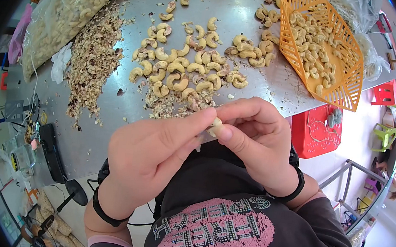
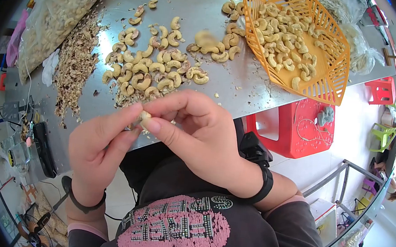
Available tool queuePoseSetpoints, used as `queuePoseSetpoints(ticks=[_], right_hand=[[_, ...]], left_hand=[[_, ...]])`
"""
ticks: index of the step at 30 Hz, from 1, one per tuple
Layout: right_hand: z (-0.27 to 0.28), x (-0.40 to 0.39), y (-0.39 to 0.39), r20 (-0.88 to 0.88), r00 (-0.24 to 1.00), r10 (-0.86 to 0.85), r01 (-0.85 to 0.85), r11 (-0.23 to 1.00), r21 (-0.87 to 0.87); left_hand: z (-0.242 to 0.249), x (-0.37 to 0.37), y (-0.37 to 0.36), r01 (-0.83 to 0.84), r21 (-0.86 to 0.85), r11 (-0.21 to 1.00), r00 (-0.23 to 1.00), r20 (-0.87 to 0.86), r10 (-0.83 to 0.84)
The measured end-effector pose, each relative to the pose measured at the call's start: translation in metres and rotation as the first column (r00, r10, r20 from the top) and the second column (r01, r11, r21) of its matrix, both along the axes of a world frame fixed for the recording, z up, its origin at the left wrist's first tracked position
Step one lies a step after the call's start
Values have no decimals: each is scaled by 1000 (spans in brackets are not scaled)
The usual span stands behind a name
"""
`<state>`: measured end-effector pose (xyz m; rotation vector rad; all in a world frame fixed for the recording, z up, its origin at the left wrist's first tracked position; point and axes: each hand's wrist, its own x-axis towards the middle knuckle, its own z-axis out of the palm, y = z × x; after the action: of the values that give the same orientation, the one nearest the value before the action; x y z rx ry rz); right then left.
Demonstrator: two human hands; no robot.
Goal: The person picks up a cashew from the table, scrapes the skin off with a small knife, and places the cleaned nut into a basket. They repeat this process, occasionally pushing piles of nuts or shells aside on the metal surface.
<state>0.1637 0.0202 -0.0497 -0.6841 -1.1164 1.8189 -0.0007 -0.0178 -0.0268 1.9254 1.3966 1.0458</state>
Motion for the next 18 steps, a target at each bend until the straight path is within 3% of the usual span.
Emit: queuePoseSetpoints(ticks=[5, 7, 8, 10, 14, 16, 18], right_hand=[[2, -1, -1, -22, 1000, -2, 1, 1000, -31], [3, -1, 0, -35, 999, 7, -9, 998, -60], [3, 0, 1, -58, 997, 46, -51, 994, -98], [2, 3, 3, -83, 993, 84, -94, 986, -135], [0, 5, 4, -100, 991, 91, -105, 984, -142], [-2, 5, 5, -131, 987, 94, -113, 983, -148], [-4, 4, 6, -169, 981, 98, -123, 982, -143]], left_hand=[[-5, 1, 0, -3, 125, 992, 1000, -20, 6], [-1, 2, -5, 13, -219, 976, 951, 304, 55], [2, 2, -6, 14, -218, 976, 951, 304, 55], [9, 0, -7, 82, -536, 841, 835, 497, 235], [4, -4, -6, 101, -510, 854, 803, 549, 232], [3, -1, -4, 131, -411, 902, 852, 513, 110], [3, 1, -4, 105, -387, 916, 869, 483, 105]])
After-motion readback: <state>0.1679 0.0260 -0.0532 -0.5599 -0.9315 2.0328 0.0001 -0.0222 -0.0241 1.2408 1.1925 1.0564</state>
